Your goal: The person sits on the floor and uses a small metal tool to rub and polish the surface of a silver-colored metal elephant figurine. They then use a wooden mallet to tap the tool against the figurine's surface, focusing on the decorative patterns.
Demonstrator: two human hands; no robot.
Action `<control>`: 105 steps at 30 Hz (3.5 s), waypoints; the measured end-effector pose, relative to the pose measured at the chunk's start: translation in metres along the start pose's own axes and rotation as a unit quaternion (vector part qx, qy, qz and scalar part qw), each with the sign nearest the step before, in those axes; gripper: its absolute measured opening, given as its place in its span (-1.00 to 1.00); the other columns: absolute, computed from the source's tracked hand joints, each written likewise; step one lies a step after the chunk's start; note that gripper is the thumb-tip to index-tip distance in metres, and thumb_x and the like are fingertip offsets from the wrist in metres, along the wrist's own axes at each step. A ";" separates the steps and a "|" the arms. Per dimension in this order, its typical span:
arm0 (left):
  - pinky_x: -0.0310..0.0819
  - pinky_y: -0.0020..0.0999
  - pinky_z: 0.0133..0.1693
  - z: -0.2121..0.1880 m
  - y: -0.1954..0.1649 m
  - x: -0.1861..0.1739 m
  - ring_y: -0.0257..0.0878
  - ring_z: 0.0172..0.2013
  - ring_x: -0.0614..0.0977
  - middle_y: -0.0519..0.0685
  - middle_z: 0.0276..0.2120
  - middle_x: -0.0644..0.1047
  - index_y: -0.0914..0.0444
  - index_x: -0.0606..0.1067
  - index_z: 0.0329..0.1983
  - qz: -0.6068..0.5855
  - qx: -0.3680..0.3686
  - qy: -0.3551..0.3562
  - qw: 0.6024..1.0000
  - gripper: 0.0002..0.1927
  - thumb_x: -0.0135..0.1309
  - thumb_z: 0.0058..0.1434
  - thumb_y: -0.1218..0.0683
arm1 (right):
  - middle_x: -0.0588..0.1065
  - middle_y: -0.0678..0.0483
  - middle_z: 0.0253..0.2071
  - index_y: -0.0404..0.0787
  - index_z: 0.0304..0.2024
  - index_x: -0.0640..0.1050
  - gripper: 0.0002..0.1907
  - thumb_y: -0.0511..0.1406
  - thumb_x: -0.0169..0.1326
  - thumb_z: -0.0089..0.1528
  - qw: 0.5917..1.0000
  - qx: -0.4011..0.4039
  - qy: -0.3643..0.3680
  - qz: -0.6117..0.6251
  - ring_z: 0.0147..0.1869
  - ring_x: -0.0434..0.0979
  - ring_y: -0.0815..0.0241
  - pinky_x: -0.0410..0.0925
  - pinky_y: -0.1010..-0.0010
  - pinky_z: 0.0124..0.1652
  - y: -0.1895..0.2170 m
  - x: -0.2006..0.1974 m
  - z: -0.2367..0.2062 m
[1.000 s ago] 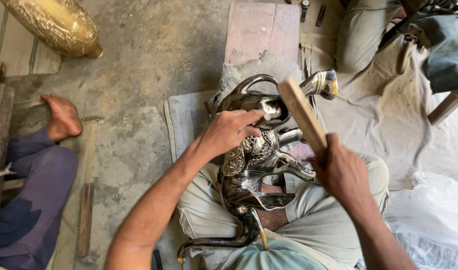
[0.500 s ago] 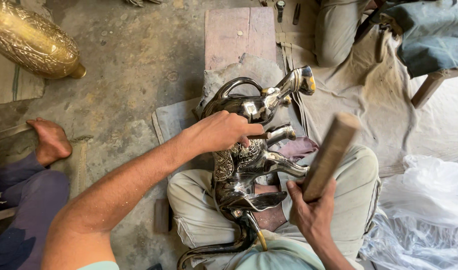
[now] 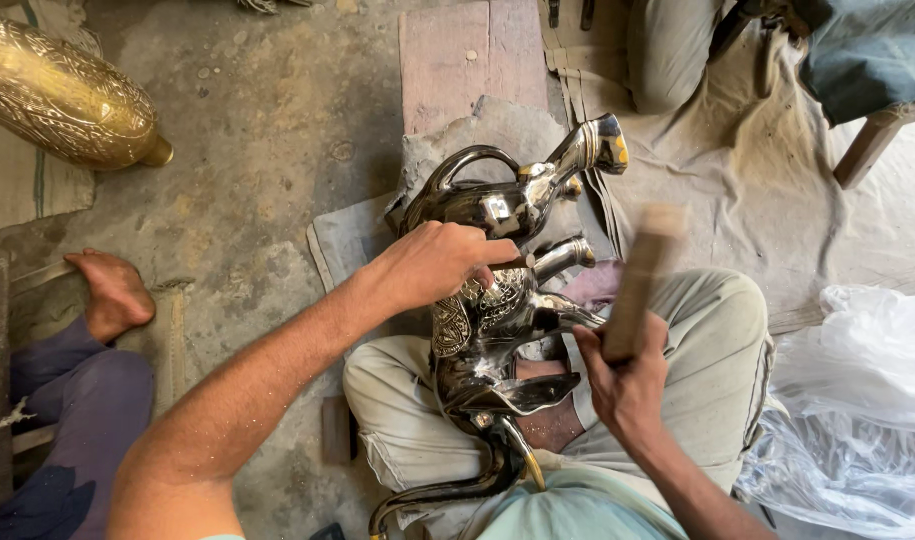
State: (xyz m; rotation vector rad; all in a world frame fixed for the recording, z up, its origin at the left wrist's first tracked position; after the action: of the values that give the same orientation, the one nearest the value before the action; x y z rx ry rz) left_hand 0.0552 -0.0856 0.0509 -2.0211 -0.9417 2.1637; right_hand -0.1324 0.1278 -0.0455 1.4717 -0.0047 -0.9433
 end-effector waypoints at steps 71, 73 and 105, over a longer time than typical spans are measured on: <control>0.57 -0.09 -0.41 -0.016 -0.004 0.017 0.01 -0.39 0.66 0.00 -0.40 0.55 -0.01 0.52 0.03 0.035 0.050 -0.020 0.998 -0.70 0.10 0.24 0.15 | 0.49 -0.10 -0.41 -0.18 -0.16 0.50 -0.74 -0.33 0.36 0.26 0.996 0.033 -0.003 0.086 -0.39 0.49 -0.07 0.36 0.22 -0.35 -0.054 0.001 -0.039; 0.57 -0.09 -0.41 -0.019 -0.004 0.019 0.01 -0.39 0.66 0.00 -0.40 0.54 -0.01 0.52 0.02 0.053 0.056 -0.022 0.997 -0.70 0.08 0.25 0.15 | 0.53 -0.16 -0.25 -0.25 0.02 0.47 -0.60 -0.33 0.33 0.20 0.996 -0.063 0.020 -0.063 -0.22 0.55 -0.13 0.40 0.18 -0.25 -0.053 0.001 -0.036; 0.54 -0.20 -0.33 -0.046 0.001 0.050 -0.13 -0.35 0.66 0.02 -0.31 0.57 0.29 0.45 -0.02 -0.166 -0.084 -0.339 0.922 -0.70 0.21 0.37 0.01 | 0.52 -0.06 -0.32 -0.21 0.01 0.31 -0.58 -0.13 0.17 0.33 0.944 -0.074 0.254 -0.196 -0.46 0.54 0.05 0.39 0.26 -0.48 0.085 -0.048 0.125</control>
State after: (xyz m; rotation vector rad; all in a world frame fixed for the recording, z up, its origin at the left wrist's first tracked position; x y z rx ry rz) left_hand 0.0900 -0.0472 0.0067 -1.0067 -1.4443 2.6639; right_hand -0.1865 0.0353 0.0718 1.5661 0.7456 -0.8259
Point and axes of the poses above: each hand's wrist, its own z-axis towards the middle knuckle, its own x-axis out of the palm, y = z × x, the point moved 1 cm from there along z, towards the middle knuckle
